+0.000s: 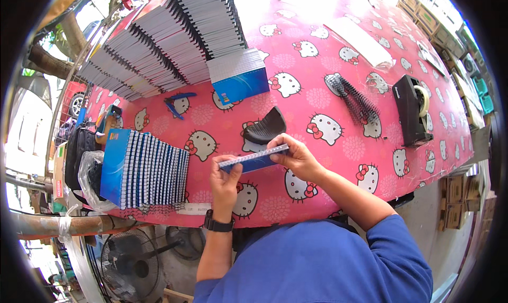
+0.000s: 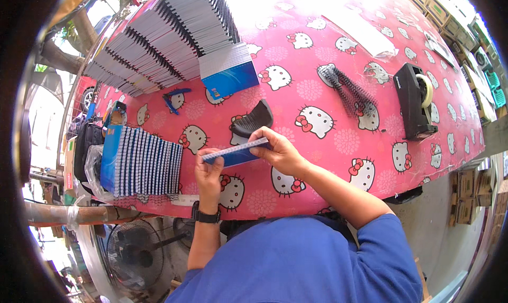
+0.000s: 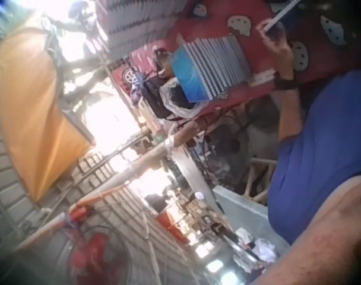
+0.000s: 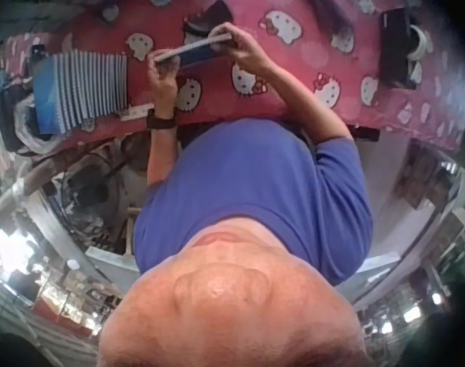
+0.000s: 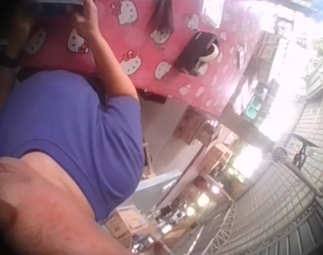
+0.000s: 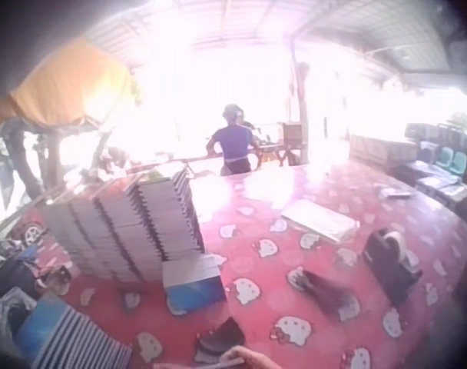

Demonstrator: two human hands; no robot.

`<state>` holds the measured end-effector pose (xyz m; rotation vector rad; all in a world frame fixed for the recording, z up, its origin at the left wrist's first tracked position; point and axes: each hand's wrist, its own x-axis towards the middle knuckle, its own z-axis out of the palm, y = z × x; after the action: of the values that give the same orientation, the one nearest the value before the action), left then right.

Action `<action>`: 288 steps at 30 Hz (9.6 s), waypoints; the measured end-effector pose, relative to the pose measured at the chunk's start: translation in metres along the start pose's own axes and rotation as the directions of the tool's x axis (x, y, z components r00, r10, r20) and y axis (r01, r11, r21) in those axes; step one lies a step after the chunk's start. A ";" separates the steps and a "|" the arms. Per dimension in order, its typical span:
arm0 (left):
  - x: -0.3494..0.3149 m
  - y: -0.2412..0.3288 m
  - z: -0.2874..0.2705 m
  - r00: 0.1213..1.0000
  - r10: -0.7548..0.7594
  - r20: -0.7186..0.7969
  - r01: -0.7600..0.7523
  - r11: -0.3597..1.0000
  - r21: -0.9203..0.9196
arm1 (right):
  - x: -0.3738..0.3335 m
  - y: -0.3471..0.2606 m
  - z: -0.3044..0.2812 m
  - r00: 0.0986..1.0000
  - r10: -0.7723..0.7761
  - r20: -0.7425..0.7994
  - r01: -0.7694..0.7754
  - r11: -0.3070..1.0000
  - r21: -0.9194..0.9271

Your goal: The person manually inserts plastic spiral binding spines into pre-punched holes in blue booklets and stacks the completed booklets on a table.

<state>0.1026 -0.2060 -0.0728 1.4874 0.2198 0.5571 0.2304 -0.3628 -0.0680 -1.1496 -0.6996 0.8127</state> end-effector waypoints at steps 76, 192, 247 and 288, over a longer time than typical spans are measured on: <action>0.031 0.018 0.060 0.877 0.351 0.329 -0.474 0.507 0.720 | -0.006 -0.084 -0.035 0.990 0.013 0.140 0.111 0.539 -0.835; 0.094 -0.029 0.035 0.899 -0.157 0.408 0.184 0.983 -0.026 | 0.034 -0.063 -0.069 0.999 0.039 -0.020 -0.043 0.938 -0.343; -0.020 0.172 -0.072 0.873 0.456 -0.174 -0.288 0.769 0.570 | 0.115 -0.179 0.147 0.523 -0.559 0.644 0.841 0.461 -0.282; -0.041 0.174 -0.115 -0.098 0.979 0.179 -0.242 -0.198 0.950 | 0.193 -0.053 -0.050 0.805 -0.477 0.352 0.348 -0.100 -0.932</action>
<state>-0.0242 -0.1275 0.0782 2.1309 0.0925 2.7292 0.3854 -0.2356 -0.0173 -2.0218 -1.5861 -0.5724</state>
